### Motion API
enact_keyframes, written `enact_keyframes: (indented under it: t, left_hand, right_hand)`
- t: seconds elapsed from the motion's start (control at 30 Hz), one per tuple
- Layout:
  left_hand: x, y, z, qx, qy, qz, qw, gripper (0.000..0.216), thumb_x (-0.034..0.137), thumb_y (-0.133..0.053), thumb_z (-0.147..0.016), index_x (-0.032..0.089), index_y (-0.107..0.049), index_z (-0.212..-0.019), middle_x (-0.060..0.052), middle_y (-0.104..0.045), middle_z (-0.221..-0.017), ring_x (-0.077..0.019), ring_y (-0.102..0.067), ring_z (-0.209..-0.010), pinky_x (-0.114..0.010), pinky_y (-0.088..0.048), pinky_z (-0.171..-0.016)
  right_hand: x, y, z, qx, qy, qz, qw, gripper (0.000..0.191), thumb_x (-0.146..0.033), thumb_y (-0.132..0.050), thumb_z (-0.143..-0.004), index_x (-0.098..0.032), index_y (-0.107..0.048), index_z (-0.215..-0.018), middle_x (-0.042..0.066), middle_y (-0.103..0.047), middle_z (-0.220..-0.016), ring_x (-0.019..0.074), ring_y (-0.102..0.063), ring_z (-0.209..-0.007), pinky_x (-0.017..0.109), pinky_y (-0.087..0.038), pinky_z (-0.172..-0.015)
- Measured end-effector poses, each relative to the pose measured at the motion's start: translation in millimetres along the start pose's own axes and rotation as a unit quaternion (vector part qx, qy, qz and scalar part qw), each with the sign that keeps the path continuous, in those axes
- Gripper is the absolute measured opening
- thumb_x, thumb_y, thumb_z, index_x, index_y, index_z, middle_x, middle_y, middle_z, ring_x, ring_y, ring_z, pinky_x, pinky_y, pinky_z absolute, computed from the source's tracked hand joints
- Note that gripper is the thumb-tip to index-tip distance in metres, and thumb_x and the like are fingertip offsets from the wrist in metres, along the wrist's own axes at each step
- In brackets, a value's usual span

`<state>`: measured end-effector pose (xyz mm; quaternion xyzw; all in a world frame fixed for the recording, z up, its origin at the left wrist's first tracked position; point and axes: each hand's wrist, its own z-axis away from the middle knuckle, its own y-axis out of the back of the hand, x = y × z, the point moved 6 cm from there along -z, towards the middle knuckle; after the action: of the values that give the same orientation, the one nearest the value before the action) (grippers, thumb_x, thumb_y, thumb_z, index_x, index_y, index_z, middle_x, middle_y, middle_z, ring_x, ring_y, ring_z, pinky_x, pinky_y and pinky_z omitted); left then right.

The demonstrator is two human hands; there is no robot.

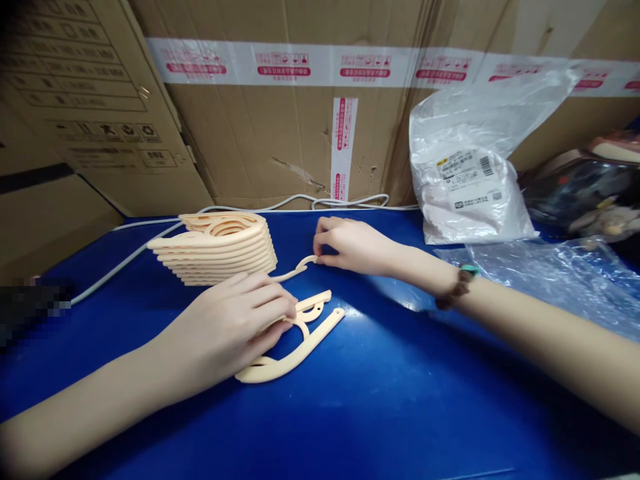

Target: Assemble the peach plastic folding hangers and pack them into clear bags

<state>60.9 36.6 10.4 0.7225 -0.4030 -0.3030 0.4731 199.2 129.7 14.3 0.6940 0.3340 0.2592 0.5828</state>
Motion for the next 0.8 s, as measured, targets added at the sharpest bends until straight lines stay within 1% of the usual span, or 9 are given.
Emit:
enact_keyframes:
  t: [0.2,0.27,0.37,0.43,0.47,0.53,0.67,0.73,0.8]
  left_hand:
    - [-5,-1,2,0.018,-0.019,-0.048,0.999,0.022,0.018,-0.049,-0.097,0.016,-0.067,-0.084,-0.004,-0.070,-0.082,-0.0192,-0.060,-0.080,-0.031,-0.044,-0.071]
    - [-7,-2,2,0.018,-0.024,-0.058,0.998,0.020,0.017,-0.051,-0.096,0.016,-0.068,-0.085,-0.003,-0.071,-0.083,-0.0199,-0.060,-0.081,-0.032,-0.043,-0.070]
    - [-9,-1,2,0.018,-0.038,-0.076,0.996,0.019,0.015,-0.053,-0.094,0.016,-0.069,-0.084,-0.003,-0.071,-0.083,-0.0208,-0.061,-0.080,-0.033,-0.042,-0.068]
    - [-11,-1,2,0.019,-0.047,-0.091,0.995,0.019,0.014,-0.053,-0.094,0.015,-0.069,-0.082,-0.004,-0.071,-0.082,-0.0210,-0.062,-0.079,-0.033,-0.042,-0.067]
    - [-12,-1,2,0.018,-0.052,-0.099,0.994,0.020,0.014,-0.053,-0.094,0.015,-0.069,-0.082,-0.004,-0.071,-0.082,-0.0209,-0.062,-0.079,-0.033,-0.042,-0.067]
    - [-13,0,1,0.016,-0.058,-0.119,0.991,0.020,0.013,-0.053,-0.093,0.015,-0.069,-0.082,-0.004,-0.071,-0.081,-0.0207,-0.062,-0.078,-0.033,-0.042,-0.067]
    - [-13,0,1,0.010,-0.067,-0.171,0.983,0.020,0.012,-0.051,-0.093,0.014,-0.069,-0.083,-0.004,-0.070,-0.077,-0.0208,-0.062,-0.073,-0.032,-0.044,-0.065]
    - [-12,0,1,0.011,-0.067,-0.189,0.980,0.021,0.010,-0.050,-0.092,0.013,-0.069,-0.084,-0.006,-0.071,-0.079,-0.0213,-0.062,-0.073,-0.032,-0.046,-0.064]
    - [-13,0,1,0.008,-0.068,-0.199,0.978,0.020,0.008,-0.050,-0.090,0.012,-0.070,-0.086,-0.007,-0.072,-0.081,-0.0221,-0.063,-0.074,-0.032,-0.047,-0.063]
  right_hand:
    - [7,33,42,0.040,-0.049,-0.092,0.994,0.012,-0.029,-0.058,-0.088,-0.019,-0.062,-0.082,0.006,-0.063,-0.091,0.0202,-0.060,-0.083,0.035,-0.046,-0.077]
    - [9,44,53,0.073,-0.098,-0.138,0.983,0.015,-0.032,-0.055,-0.091,-0.020,-0.059,-0.082,0.005,-0.063,-0.087,0.0194,-0.059,-0.083,0.034,-0.045,-0.077]
    - [17,52,66,0.158,-0.200,-0.298,0.920,0.018,-0.033,-0.053,-0.094,-0.020,-0.058,-0.083,0.005,-0.065,-0.088,0.0168,-0.060,-0.083,0.032,-0.044,-0.076]
    - [19,49,69,0.191,-0.227,-0.399,0.868,0.021,-0.034,-0.051,-0.096,-0.019,-0.059,-0.083,0.005,-0.067,-0.087,0.0148,-0.061,-0.080,0.029,-0.045,-0.073]
    - [17,45,69,0.184,-0.227,-0.437,0.851,0.024,-0.035,-0.050,-0.096,-0.018,-0.059,-0.082,0.004,-0.067,-0.085,0.0139,-0.061,-0.078,0.029,-0.045,-0.072]
    - [9,33,65,0.128,-0.215,-0.485,0.838,0.027,-0.038,-0.050,-0.097,-0.018,-0.058,-0.080,0.002,-0.067,-0.078,0.0127,-0.061,-0.071,0.027,-0.046,-0.068]
    - [-16,12,62,-0.006,-0.187,-0.498,0.847,0.026,-0.040,-0.057,-0.093,-0.018,-0.059,-0.080,-0.001,-0.063,-0.069,0.0111,-0.057,-0.061,0.024,-0.046,-0.060]
    - [-24,4,65,-0.039,-0.185,-0.500,0.845,0.026,-0.041,-0.058,-0.092,-0.018,-0.060,-0.081,-0.002,-0.061,-0.068,0.0104,-0.057,-0.061,0.022,-0.045,-0.056]
    - [-27,-2,68,-0.059,-0.199,-0.522,0.828,0.027,-0.044,-0.055,-0.093,-0.019,-0.057,-0.084,-0.003,-0.060,-0.068,0.0099,-0.059,-0.056,0.021,-0.046,-0.051]
